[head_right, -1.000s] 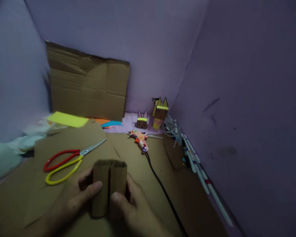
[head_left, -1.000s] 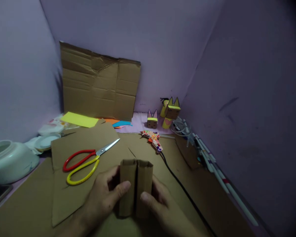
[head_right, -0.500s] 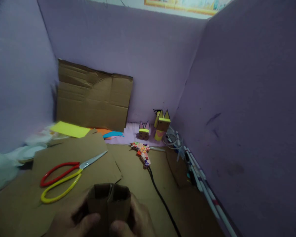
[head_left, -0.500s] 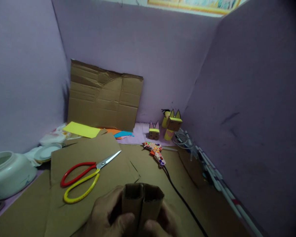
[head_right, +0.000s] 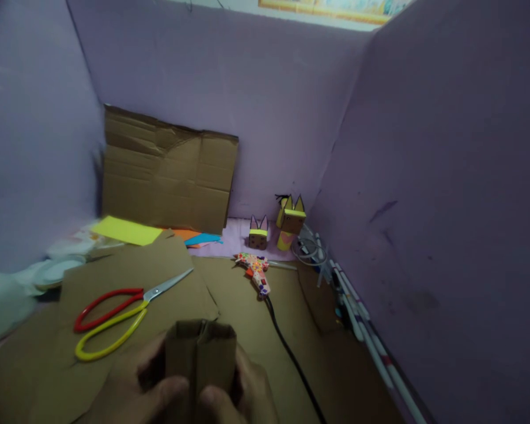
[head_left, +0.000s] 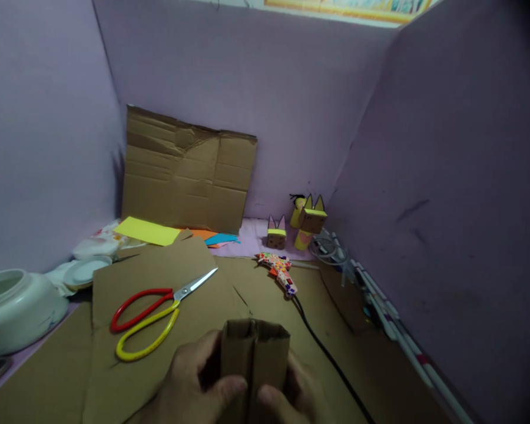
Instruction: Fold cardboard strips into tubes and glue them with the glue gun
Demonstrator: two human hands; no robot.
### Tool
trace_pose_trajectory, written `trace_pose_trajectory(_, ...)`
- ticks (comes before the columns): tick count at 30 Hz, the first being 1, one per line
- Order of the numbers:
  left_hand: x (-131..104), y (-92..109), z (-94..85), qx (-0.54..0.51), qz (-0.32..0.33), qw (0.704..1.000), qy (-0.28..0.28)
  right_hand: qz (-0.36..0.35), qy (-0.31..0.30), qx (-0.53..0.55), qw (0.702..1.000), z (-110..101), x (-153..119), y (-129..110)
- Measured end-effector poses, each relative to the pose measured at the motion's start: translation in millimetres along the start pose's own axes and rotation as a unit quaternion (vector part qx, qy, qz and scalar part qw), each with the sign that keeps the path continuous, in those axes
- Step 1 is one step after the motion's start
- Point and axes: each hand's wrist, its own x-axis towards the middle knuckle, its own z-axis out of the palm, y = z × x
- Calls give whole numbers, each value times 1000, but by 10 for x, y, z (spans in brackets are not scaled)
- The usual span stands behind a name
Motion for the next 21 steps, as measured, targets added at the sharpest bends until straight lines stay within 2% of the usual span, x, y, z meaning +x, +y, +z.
trace_pose_trajectory(3, 37, 34, -9, -52, -35, 998, -26, 21, -32, 25, 999, 1, 40, -106)
trace_pose_trajectory(9, 110, 59, -10, -134, -98, 985, -42, 131, -50, 121, 983, -8, 89, -179)
trace_pose_trajectory(12, 122, 33, 11, -137, -167, 975, -48, 195, -44, 182, 963, -14, 144, -192)
trace_pose_trajectory(16, 154, 2, 47, -165, -255, 952, -33, 274, -29, 214, 937, -10, 235, -167)
trace_pose_trajectory(21, 233, 12, 65, -201, -290, 936, -9, 296, -19, 209, 932, -2, 301, -115)
